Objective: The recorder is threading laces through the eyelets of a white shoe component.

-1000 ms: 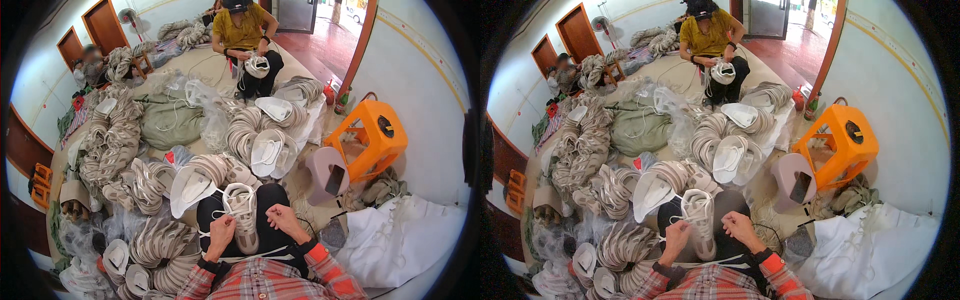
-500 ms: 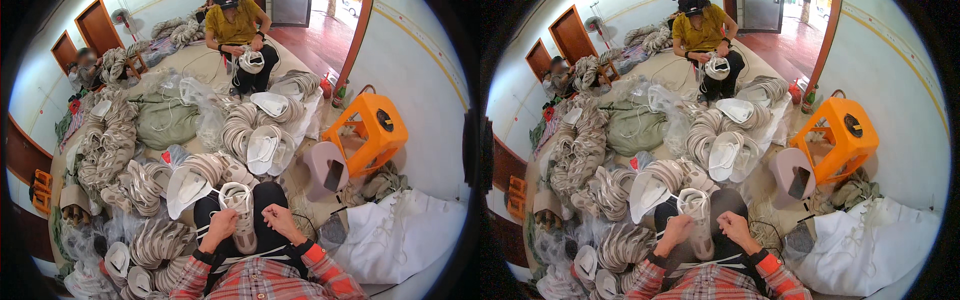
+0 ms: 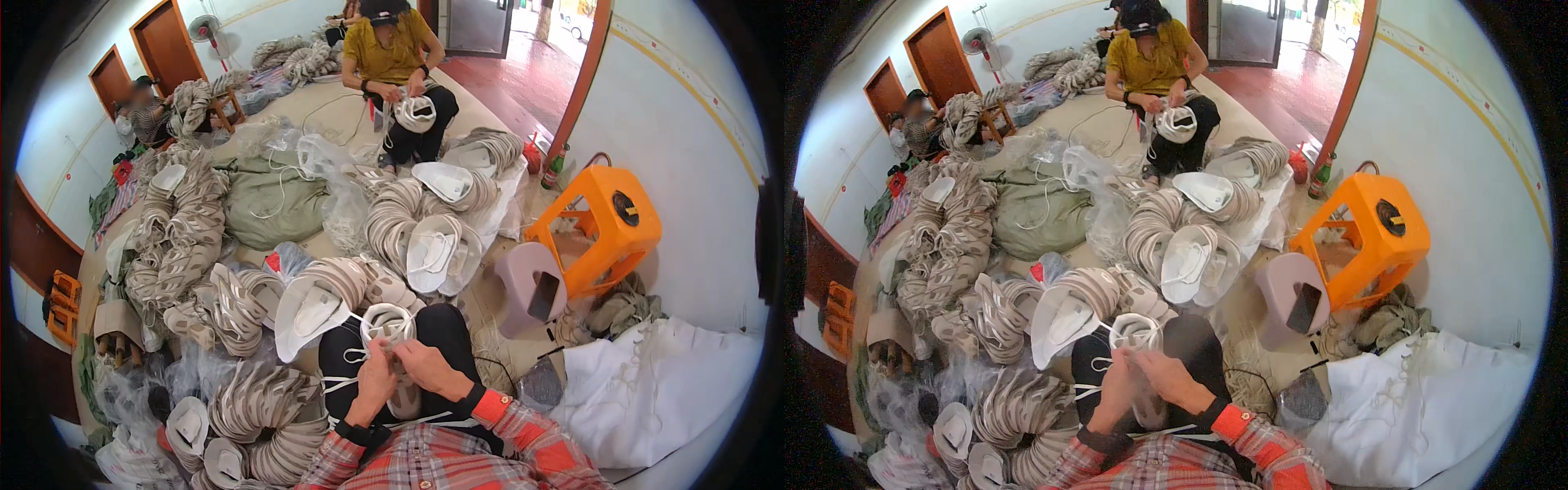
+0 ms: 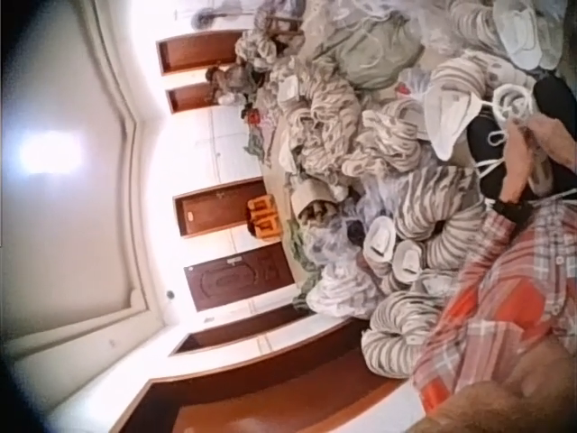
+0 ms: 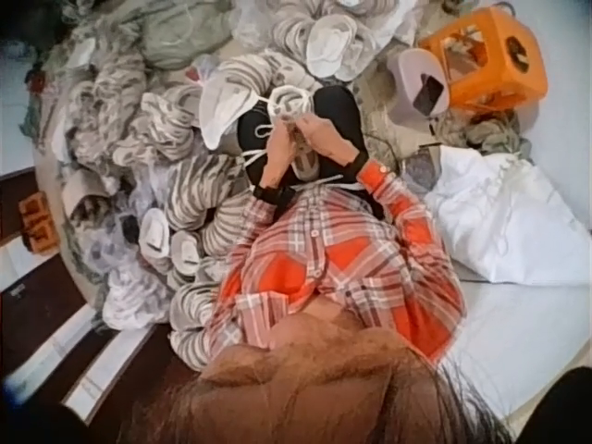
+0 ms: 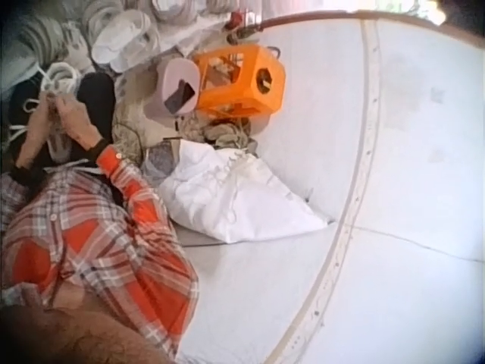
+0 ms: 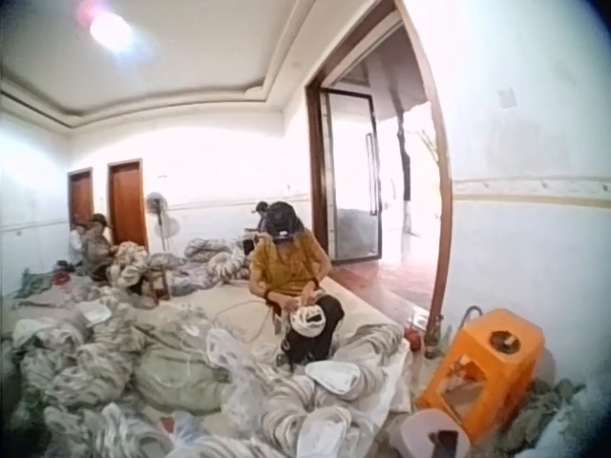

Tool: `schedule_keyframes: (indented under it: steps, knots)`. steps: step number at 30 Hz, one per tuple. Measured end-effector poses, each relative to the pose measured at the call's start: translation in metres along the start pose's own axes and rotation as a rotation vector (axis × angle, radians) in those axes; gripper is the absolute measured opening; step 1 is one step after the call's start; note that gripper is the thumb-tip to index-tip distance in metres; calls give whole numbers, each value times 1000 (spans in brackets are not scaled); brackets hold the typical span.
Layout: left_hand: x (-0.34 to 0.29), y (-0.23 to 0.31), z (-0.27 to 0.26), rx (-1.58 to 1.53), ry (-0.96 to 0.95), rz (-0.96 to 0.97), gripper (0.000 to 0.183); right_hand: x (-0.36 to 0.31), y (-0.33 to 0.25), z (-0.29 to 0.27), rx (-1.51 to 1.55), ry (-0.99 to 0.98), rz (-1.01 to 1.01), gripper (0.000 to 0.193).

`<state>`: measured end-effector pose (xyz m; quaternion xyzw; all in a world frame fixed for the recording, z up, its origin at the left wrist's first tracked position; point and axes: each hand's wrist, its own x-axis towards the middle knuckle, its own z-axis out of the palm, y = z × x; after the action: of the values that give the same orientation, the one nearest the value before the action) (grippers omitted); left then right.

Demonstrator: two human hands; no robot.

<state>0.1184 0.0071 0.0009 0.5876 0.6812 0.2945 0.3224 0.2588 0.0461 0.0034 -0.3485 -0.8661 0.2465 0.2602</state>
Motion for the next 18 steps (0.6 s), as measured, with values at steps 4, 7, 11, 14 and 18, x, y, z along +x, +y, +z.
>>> schedule_keyframes:
  steps: [4,7,11,14,18]
  knots:
    - [-7,0,9,38,110,68,39,9,-11,-9,-222,-155,-156,26]
    - [-6,0,2,30,91,18,43,20,-18,-20,-289,-137,-303,25]
    - [-23,2,-41,286,65,114,17,8,-17,-55,-369,-298,-137,16]
    - [-27,3,-64,283,-172,116,16,-29,25,-113,-494,-278,95,15]
    - [-26,33,-76,-524,-675,166,14,-78,77,-113,-482,-301,190,19]
